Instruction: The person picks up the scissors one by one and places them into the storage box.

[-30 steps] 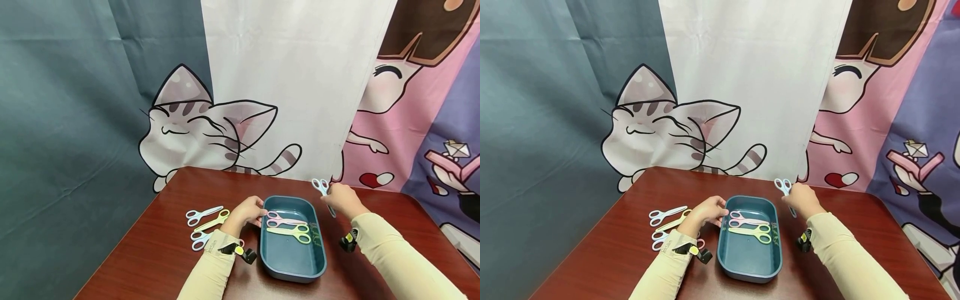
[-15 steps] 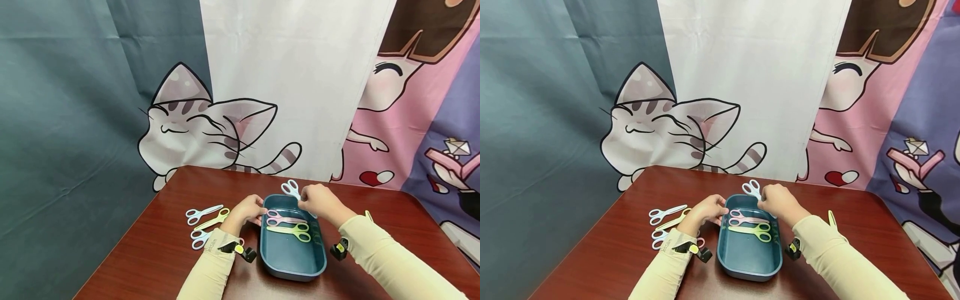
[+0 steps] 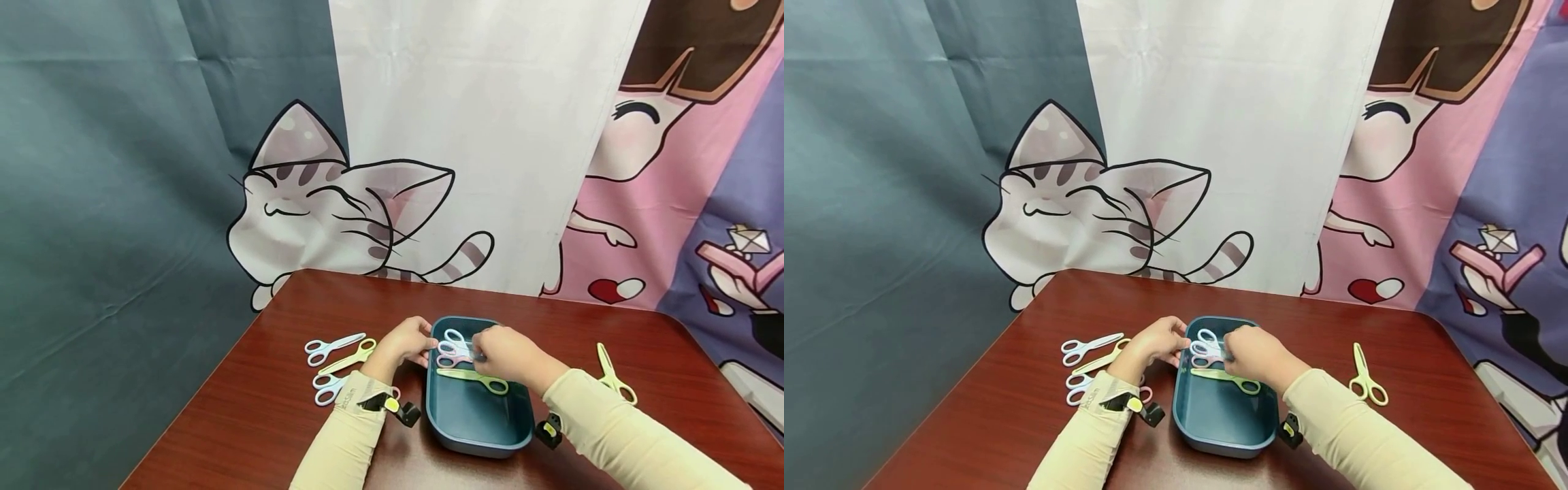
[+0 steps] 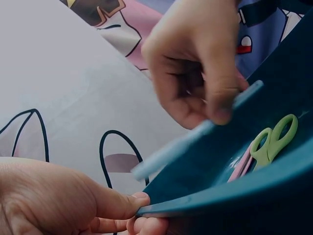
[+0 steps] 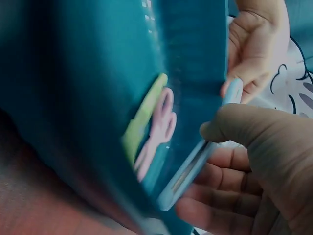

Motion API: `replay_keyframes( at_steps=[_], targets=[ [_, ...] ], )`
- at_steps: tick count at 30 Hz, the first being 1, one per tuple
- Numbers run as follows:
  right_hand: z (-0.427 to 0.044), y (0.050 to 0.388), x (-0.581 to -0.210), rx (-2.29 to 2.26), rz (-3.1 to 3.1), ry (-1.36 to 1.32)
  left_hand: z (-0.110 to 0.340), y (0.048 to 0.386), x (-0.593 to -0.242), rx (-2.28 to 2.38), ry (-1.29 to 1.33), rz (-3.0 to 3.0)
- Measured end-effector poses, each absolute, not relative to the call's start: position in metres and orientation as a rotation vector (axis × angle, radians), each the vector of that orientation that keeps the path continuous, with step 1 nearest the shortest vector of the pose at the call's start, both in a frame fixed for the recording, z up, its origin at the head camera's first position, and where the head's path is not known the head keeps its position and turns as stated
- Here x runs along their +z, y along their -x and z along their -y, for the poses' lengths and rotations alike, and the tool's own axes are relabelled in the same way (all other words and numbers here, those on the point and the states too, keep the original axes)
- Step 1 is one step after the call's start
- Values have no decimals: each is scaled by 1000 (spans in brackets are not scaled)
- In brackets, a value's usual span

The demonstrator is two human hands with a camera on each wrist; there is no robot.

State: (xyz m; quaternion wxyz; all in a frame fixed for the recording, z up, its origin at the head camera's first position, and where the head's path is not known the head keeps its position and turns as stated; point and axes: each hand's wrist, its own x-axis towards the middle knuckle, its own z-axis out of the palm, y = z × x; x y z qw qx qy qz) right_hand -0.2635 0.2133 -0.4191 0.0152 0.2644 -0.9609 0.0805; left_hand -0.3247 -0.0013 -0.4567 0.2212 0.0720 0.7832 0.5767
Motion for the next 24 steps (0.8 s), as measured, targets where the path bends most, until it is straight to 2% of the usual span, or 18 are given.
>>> replay_keyframes(
  at_steps=[12,24],
  targets=[
    [-208,253,-445,160,2983,-1078,1,325,-455,1576,-199,-2175],
    [-205,248,-457,91,2931,-1154,2,326,-456,1587,-172,-2165]
  ],
)
